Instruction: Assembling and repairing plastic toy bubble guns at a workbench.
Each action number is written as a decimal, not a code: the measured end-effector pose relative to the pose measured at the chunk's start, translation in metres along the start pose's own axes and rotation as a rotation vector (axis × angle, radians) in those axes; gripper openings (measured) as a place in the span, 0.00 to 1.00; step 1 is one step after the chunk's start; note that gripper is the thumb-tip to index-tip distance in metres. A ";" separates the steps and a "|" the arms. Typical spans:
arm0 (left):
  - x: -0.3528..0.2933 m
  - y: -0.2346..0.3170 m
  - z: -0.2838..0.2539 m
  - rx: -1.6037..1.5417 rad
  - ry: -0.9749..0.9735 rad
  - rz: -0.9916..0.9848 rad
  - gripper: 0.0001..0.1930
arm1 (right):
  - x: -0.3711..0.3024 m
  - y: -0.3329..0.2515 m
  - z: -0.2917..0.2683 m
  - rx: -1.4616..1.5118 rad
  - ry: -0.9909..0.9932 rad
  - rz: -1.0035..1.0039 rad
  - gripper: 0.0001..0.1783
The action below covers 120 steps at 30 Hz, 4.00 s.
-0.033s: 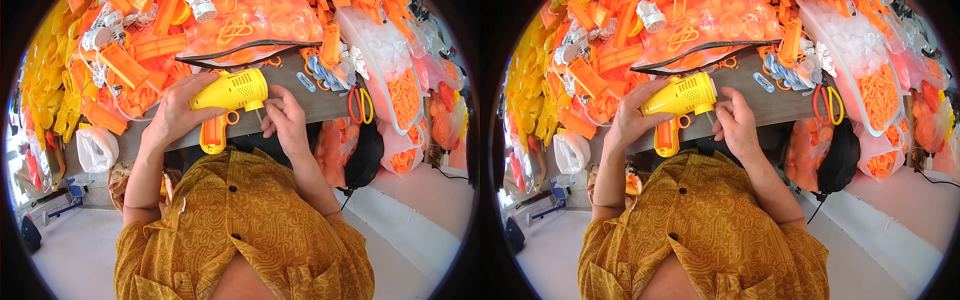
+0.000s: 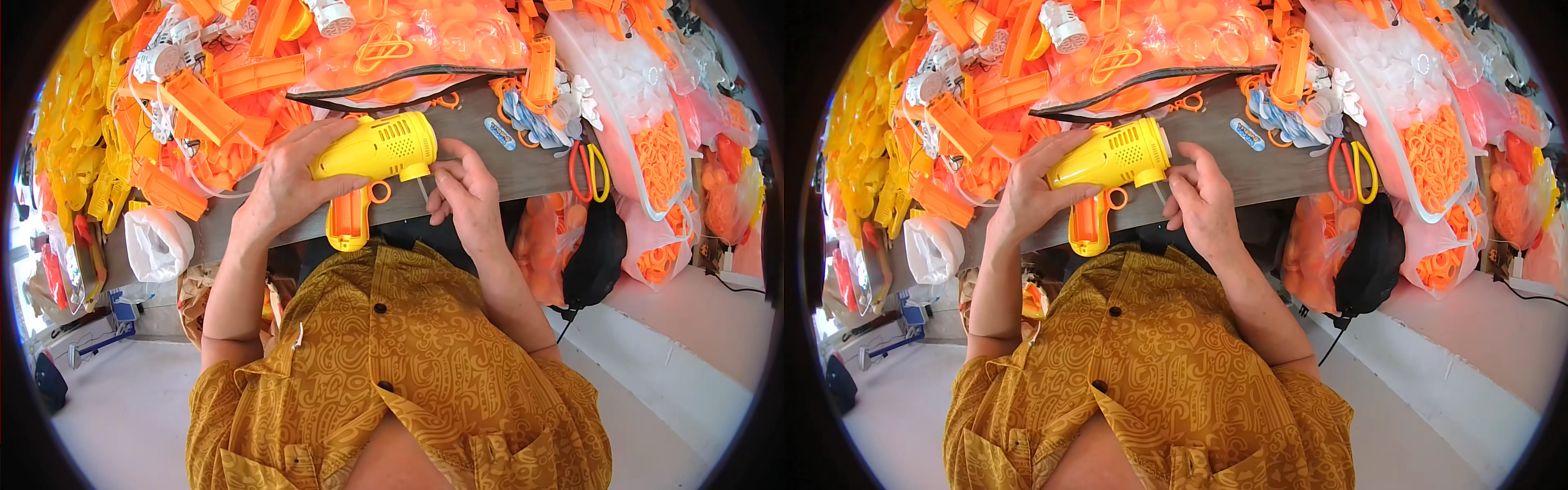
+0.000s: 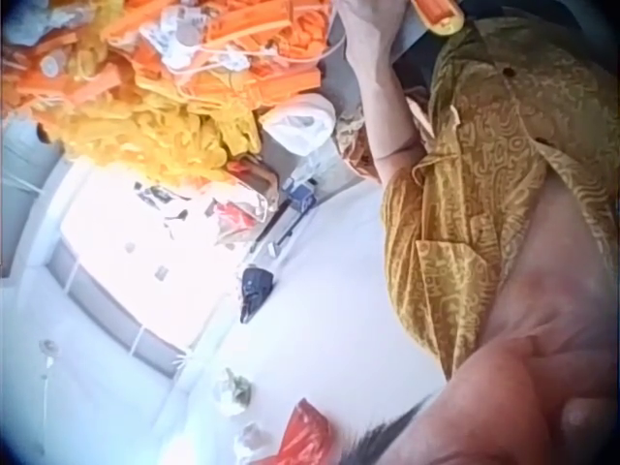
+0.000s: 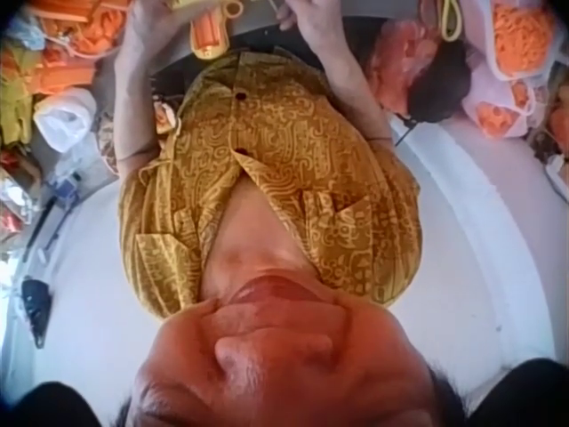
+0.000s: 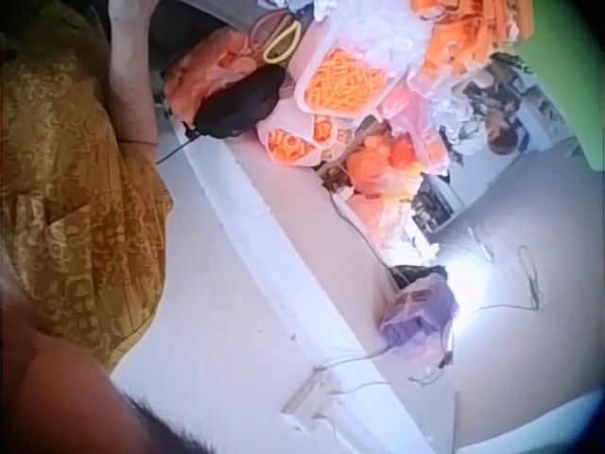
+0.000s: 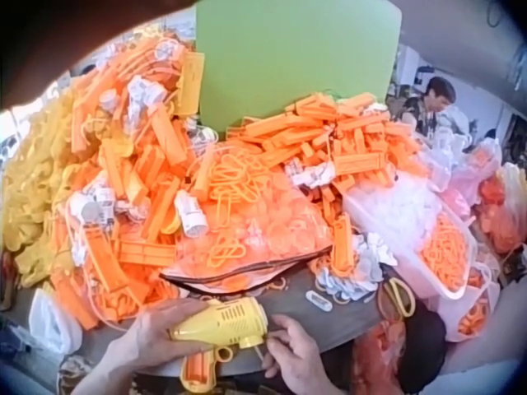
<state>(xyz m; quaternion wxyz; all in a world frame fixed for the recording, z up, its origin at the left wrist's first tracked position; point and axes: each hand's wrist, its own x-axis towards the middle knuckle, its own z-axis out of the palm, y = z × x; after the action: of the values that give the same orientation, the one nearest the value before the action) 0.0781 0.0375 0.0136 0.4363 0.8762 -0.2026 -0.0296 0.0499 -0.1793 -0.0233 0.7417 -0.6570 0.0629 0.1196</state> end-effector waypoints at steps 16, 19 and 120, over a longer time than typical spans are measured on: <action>0.000 -0.005 0.001 0.054 -0.010 0.048 0.28 | 0.001 -0.003 0.002 -0.022 -0.007 0.006 0.19; 0.001 -0.008 0.002 0.038 -0.007 0.067 0.28 | 0.001 -0.005 0.002 -0.020 -0.008 0.013 0.19; -0.042 0.039 -0.029 -0.061 0.004 0.270 0.28 | -0.027 -0.075 0.005 -0.450 -0.569 -0.472 0.52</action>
<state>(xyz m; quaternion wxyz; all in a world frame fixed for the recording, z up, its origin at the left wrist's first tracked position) 0.0331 0.0545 0.0561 0.4632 0.8272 -0.3171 0.0248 0.0425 -0.1847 0.0559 0.5748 -0.7396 -0.3234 0.1339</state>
